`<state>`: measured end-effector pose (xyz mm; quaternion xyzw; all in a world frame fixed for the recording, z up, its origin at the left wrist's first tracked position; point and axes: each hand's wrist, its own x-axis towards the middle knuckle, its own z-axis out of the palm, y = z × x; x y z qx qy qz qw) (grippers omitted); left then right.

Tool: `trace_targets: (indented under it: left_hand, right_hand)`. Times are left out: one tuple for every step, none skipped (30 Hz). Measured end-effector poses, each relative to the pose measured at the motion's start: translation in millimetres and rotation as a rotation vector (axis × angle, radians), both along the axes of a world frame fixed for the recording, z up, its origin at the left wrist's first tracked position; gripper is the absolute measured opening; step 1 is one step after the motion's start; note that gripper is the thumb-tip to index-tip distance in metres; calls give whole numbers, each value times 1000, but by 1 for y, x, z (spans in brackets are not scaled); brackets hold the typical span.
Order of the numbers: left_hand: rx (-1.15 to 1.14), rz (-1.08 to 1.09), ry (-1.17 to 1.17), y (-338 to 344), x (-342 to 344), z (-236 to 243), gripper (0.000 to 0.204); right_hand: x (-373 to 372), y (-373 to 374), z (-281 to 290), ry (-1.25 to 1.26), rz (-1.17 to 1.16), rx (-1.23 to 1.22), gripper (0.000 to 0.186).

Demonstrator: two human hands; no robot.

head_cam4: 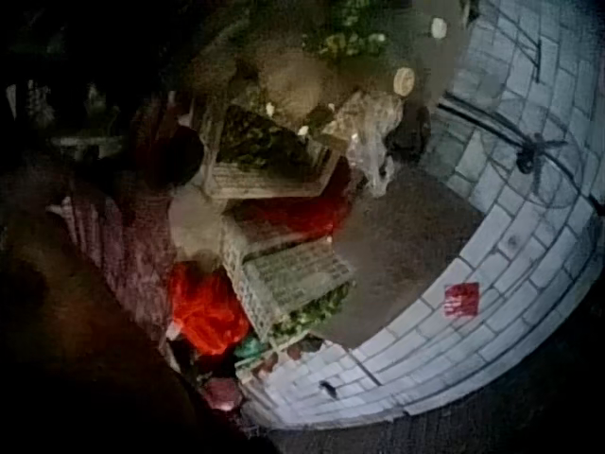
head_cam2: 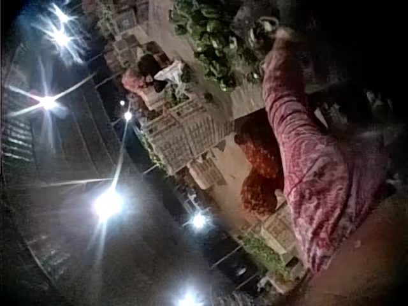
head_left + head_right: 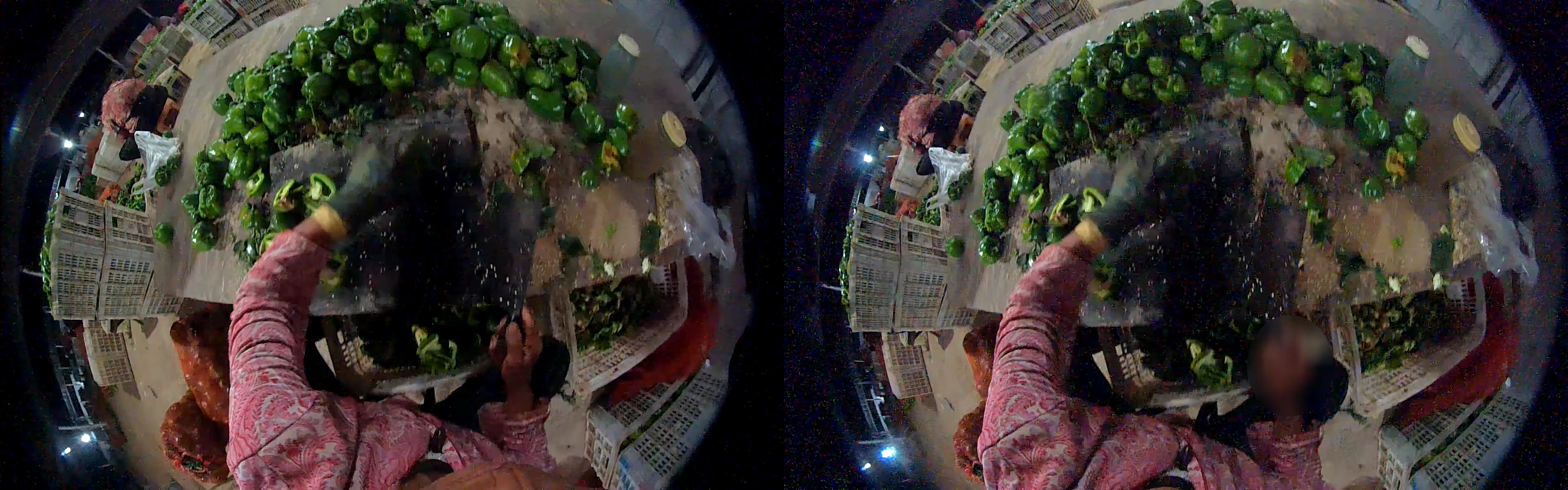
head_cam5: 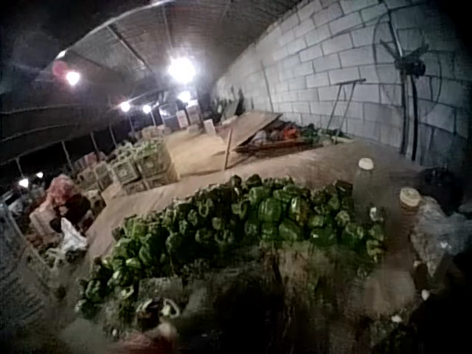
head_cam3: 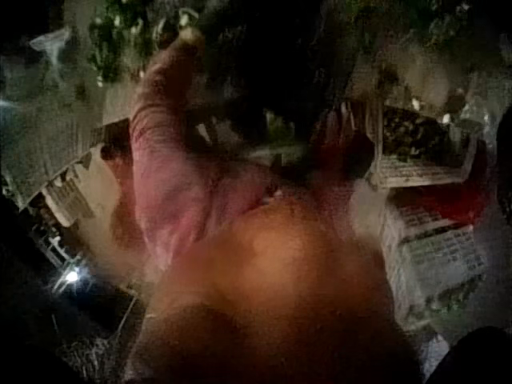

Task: The person sits on the floor and cuts green bell peppers into rings using a knife on a wooden board. They remove the stems and seeds, then slice the peppers and place the pieces into a basket.

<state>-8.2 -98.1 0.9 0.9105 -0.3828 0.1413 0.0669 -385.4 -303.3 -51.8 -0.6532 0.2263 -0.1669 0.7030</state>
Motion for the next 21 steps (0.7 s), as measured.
trace_targets:
  left_hand:
    - [9, -117, 3, 3, -30, 5, 52]
    - [32, -214, 6, 13, -63, 13, 56]
    - [78, -264, 23, 11, -89, 21, 59]
    - [114, -317, 46, 11, -107, 23, 61]
    - [-79, -348, 171, 12, -115, 18, 60]
    - [-273, -364, 289, 16, -116, 12, 59]
    - [-470, -386, 395, 18, -118, 9, 57]
    - [-597, -320, 528, 17, -123, 9, 57]
    - [-723, -253, 663, 16, -130, 9, 56]
    - [-847, -182, 799, 16, -135, 10, 56]
    - [-803, -170, 720, 18, -136, 8, 55]
    - [-760, -157, 641, 20, -135, 6, 55]
    - [-716, -143, 562, 22, -134, 5, 54]
    - [-700, -134, 561, 21, -135, 5, 54]
    - [-684, -126, 560, 19, -136, 5, 54]
    - [-667, -117, 558, 16, -137, 4, 54]
    - [-749, -129, 640, 15, -138, -4, 54]
    - [-824, -136, 717, 15, -137, -16, 55]
    - [-899, -143, 794, 15, -138, -29, 56]
    - [-885, -127, 758, 12, -140, -35, 52]
    - [-871, -110, 722, 8, -143, -42, 48]
  right_hand:
    - [-1, 0, -7, 23, 39, -174, 40]
    - [0, 1, -14, 33, 85, -338, 40]
    - [-4, 3, -23, 47, 82, -348, 39]
    - [-5, 4, -10, 74, 113, -299, 39]
    - [-5, 6, 0, 91, 145, -244, 40]
    - [6, 9, 36, 107, 220, -123, 41]
    - [12, 12, 58, 114, 285, -6, 43]
    - [11, 17, 62, 112, 281, -12, 43]
    - [10, 21, 64, 111, 275, -17, 44]
    - [8, 24, 65, 110, 270, -23, 44]
    - [8, 29, 66, 85, 257, 37, 45]
    - [8, 30, 70, 96, 267, 30, 45]
    - [9, 32, 78, 108, 277, 24, 45]
    - [11, 35, 86, 124, 284, 15, 45]
    - [13, 36, 93, 119, 287, -16, 45]
    - [15, 38, 98, 115, 289, -47, 45]
    - [16, 39, 102, 111, 293, -78, 44]
    - [18, 41, 102, 127, 289, -51, 45]
    - [20, 42, 102, 142, 284, -24, 45]
    - [22, 43, 102, 164, 274, 1, 45]
    - [24, 41, 106, 207, 303, -5, 49]
